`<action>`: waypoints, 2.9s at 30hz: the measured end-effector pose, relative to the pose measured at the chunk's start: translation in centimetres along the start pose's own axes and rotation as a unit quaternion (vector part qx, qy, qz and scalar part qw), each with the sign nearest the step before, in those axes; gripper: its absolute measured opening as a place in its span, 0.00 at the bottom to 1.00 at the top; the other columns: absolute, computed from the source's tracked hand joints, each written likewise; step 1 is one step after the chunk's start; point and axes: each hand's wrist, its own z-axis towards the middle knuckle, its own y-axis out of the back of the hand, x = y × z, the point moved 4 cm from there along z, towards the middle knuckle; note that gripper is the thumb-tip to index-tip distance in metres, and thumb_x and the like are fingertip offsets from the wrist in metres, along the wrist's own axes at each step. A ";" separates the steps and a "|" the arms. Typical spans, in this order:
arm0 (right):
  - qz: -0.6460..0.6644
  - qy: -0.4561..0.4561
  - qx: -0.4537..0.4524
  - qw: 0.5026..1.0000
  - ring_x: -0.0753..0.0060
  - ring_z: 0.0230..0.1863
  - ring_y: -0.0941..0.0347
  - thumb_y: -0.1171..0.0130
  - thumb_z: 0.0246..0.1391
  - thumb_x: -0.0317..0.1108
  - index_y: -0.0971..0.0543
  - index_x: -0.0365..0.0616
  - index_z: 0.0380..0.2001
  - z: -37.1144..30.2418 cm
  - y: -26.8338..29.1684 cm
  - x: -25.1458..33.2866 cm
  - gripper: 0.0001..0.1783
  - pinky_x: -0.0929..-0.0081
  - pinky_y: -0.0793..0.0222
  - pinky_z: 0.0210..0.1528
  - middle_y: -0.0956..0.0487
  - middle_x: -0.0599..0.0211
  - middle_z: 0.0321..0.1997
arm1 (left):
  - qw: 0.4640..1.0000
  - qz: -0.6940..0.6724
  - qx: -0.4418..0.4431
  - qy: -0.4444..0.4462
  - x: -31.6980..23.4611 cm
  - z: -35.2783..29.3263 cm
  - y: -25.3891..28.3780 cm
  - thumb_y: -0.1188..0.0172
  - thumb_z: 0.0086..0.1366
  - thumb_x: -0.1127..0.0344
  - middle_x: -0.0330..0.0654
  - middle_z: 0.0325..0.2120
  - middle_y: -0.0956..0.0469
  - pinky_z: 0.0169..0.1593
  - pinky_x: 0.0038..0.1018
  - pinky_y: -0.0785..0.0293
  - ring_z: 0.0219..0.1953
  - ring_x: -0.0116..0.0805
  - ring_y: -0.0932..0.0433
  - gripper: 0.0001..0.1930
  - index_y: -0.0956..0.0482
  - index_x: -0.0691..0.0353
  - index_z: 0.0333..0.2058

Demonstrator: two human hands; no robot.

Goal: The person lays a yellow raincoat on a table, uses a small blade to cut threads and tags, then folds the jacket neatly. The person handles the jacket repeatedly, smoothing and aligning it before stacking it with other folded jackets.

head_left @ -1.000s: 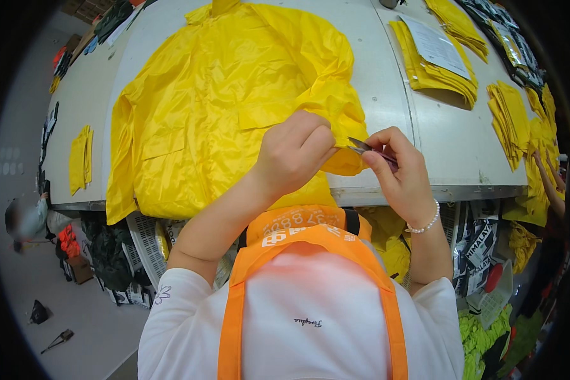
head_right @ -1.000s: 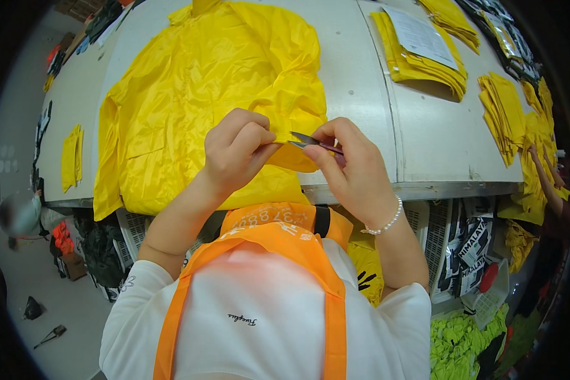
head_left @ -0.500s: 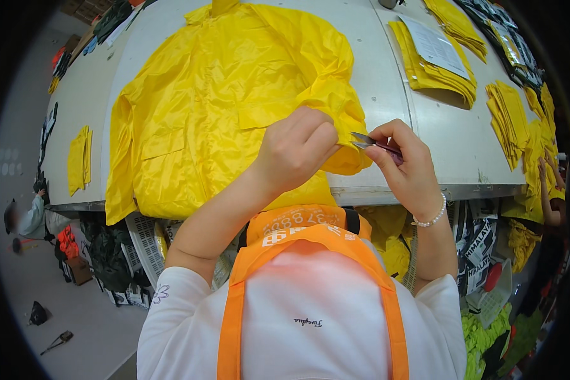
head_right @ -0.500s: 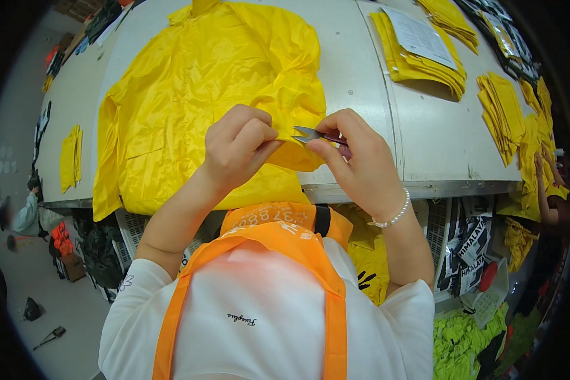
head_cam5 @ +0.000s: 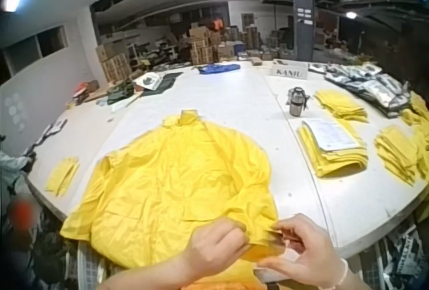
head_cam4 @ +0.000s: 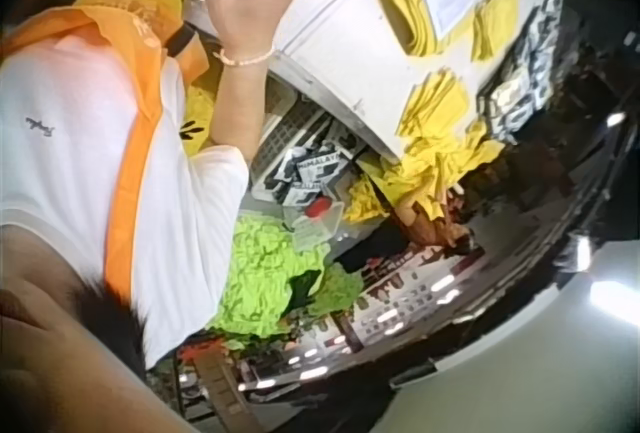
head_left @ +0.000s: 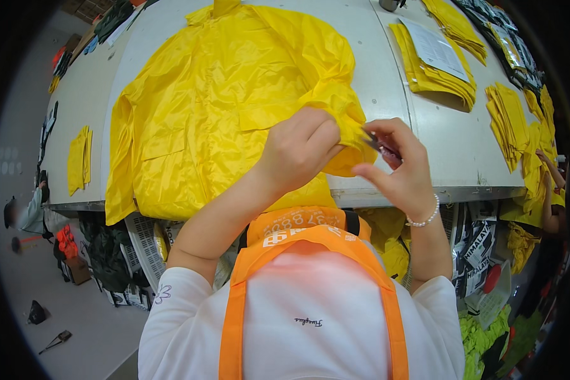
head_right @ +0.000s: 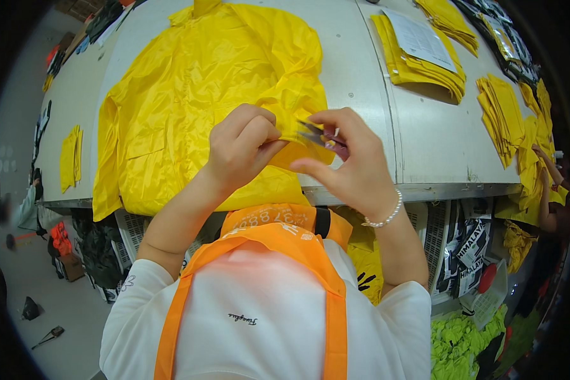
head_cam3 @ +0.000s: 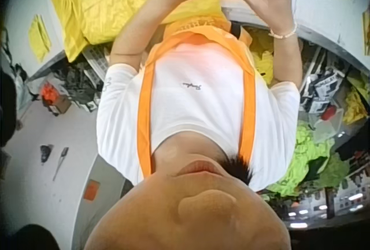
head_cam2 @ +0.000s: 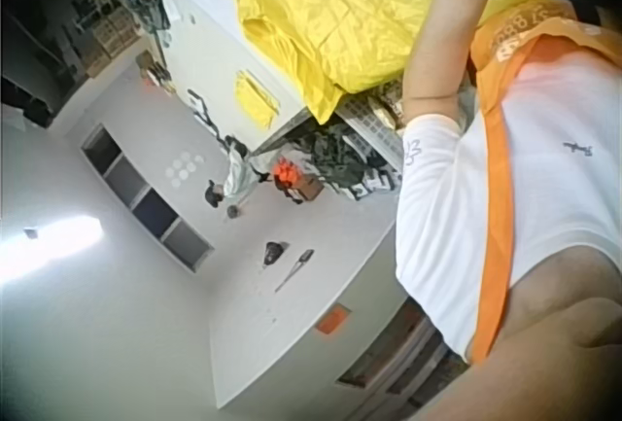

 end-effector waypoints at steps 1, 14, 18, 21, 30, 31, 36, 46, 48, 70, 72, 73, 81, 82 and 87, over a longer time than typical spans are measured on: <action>-0.017 0.034 0.004 0.999 0.81 0.24 0.34 0.37 0.41 0.21 0.25 0.40 0.33 0.1 -0.5 0.5 0.13 0.87 0.38 0.26 0.28 0.69 0.29 | 1.000 -0.004 0.010 0.006 0.0 0.1 -0.1 0.32 0.38 0.76 0.42 0.23 0.28 0.24 0.27 0.31 0.23 0.38 0.28 0.13 0.30 0.61 0.22; -0.044 0.012 -0.058 0.997 0.78 0.23 0.36 0.42 0.43 0.17 0.28 0.35 0.28 0.8 0.1 -1.6 0.08 0.83 0.39 0.27 0.30 0.67 0.25 | 0.849 -0.324 0.166 0.383 3.7 0.5 -3.4 0.40 0.56 0.69 0.35 0.23 0.24 0.29 0.17 0.33 0.26 0.18 0.30 0.07 0.22 0.68 0.30; -0.087 0.036 -0.005 0.995 0.77 0.25 0.34 0.40 0.43 0.19 0.28 0.36 0.28 0.1 0.2 -1.4 0.08 0.85 0.36 0.28 0.30 0.67 0.25 | 0.867 -0.280 0.222 0.347 3.9 1.5 -4.2 0.40 0.55 0.67 0.32 0.20 0.26 0.26 0.16 0.37 0.22 0.16 0.33 0.10 0.22 0.69 0.30; -0.111 0.032 -0.084 0.990 0.78 0.24 0.33 0.41 0.41 0.18 0.28 0.37 0.31 -0.2 0.4 0.4 0.11 0.85 0.34 0.28 0.29 0.68 0.26 | 0.823 -0.299 0.250 0.413 4.5 2.1 -4.4 0.40 0.55 0.66 0.32 0.19 0.27 0.26 0.16 0.37 0.22 0.16 0.33 0.09 0.22 0.69 0.29; 0.152 -0.100 -0.089 0.979 0.90 0.25 0.36 0.41 0.49 0.22 0.30 0.37 0.39 0.7 1.6 -3.8 0.14 0.90 0.39 0.28 0.26 0.74 0.28 | 0.782 -0.388 0.282 0.398 5.1 2.4 -3.6 0.41 0.57 0.64 0.34 0.24 0.24 0.33 0.17 0.35 0.28 0.18 0.30 0.12 0.21 0.69 0.33; 0.141 -0.091 -0.115 0.979 0.89 0.24 0.37 0.41 0.49 0.23 0.30 0.37 0.40 1.1 1.5 -3.9 0.14 0.90 0.39 0.28 0.26 0.74 0.28 | 0.770 -0.390 0.273 0.424 5.3 2.3 -3.8 0.41 0.57 0.63 0.34 0.25 0.24 0.34 0.17 0.34 0.29 0.18 0.29 0.13 0.21 0.69 0.33; -0.088 0.024 -0.186 0.978 0.83 0.22 0.38 0.37 0.48 0.30 0.32 0.39 0.41 -0.5 1.9 -1.3 0.19 0.87 0.38 0.27 0.29 0.68 0.32 | 0.735 -0.382 0.229 0.510 6.6 1.6 -4.2 0.41 0.56 0.63 0.36 0.26 0.22 0.35 0.17 0.33 0.30 0.21 0.28 0.13 0.20 0.70 0.33; -0.203 0.074 -0.128 0.968 0.66 0.30 0.25 0.40 0.50 0.29 0.29 0.38 0.34 -0.5 0.8 -1.0 0.11 0.78 0.25 0.29 0.28 0.62 0.34 | 0.737 -0.385 0.242 0.500 5.5 2.2 -4.9 0.41 0.55 0.62 0.38 0.25 0.22 0.34 0.19 0.32 0.28 0.22 0.27 0.13 0.20 0.69 0.30; -0.204 0.078 -0.128 0.967 0.66 0.30 0.24 0.40 0.50 0.29 0.29 0.38 0.34 -0.4 0.7 -0.9 0.10 0.78 0.25 0.29 0.27 0.62 0.33 | 0.734 -0.386 0.247 0.502 5.4 2.2 -5.0 0.42 0.55 0.62 0.37 0.24 0.23 0.32 0.18 0.33 0.26 0.21 0.28 0.13 0.20 0.69 0.29; -0.481 -0.113 0.102 0.863 0.58 0.37 0.23 0.48 0.44 0.16 0.23 0.37 0.39 -7.5 0.8 -7.6 0.16 0.75 0.31 0.36 0.22 0.53 0.39 | 0.975 0.000 0.090 0.204 8.8 -14.0 4.3 0.35 0.49 0.63 0.43 0.43 0.25 0.46 0.35 0.31 0.44 0.43 0.27 0.15 0.23 0.56 0.37; -0.372 -0.167 0.024 0.913 0.60 0.39 0.23 0.50 0.46 0.16 0.26 0.39 0.46 -8.7 0.4 -7.4 0.20 0.75 0.30 0.38 0.22 0.52 0.41 | 0.918 0.175 0.109 0.340 12.8 -22.2 11.8 0.35 0.48 0.65 0.45 0.46 0.26 0.53 0.38 0.36 0.50 0.46 0.30 0.20 0.24 0.57 0.43; -0.314 -0.196 -0.010 0.929 0.60 0.40 0.23 0.51 0.47 0.17 0.27 0.40 0.49 -8.5 -0.4 -7.4 0.23 0.75 0.30 0.39 0.22 0.51 0.42 | 0.884 0.221 0.131 0.391 13.9 -27.1 16.0 0.36 0.49 0.63 0.48 0.52 0.31 0.57 0.42 0.42 0.55 0.50 0.36 0.25 0.27 0.57 0.49; -0.465 -0.176 0.210 0.842 0.36 0.68 0.66 0.50 0.52 0.32 0.44 0.57 0.63 -7.4 -27.5 -12.7 0.34 0.37 0.67 0.63 0.58 0.57 0.70 | 0.783 0.281 0.306 0.462 20.0 -39.4 23.1 0.47 0.55 0.43 0.48 0.65 0.55 0.62 0.57 0.67 0.65 0.56 0.59 0.39 0.44 0.53 0.62; -0.487 -0.155 0.176 0.841 0.36 0.68 0.66 0.50 0.53 0.34 0.44 0.59 0.64 -5.5 -28.5 -13.6 0.34 0.37 0.67 0.63 0.58 0.58 0.70 | 0.787 0.278 0.300 0.461 22.0 -38.1 22.4 0.47 0.55 0.42 0.48 0.65 0.55 0.62 0.57 0.66 0.65 0.56 0.59 0.38 0.44 0.53 0.62; -0.521 -0.103 0.090 0.842 0.38 0.68 0.63 0.53 0.56 0.37 0.46 0.64 0.64 7.9 -30.1 -18.6 0.32 0.35 0.64 0.63 0.56 0.65 0.70 | 0.797 0.347 0.243 0.430 34.2 -32.8 19.8 0.48 0.56 0.40 0.44 0.65 0.54 0.62 0.54 0.63 0.65 0.53 0.57 0.38 0.45 0.49 0.62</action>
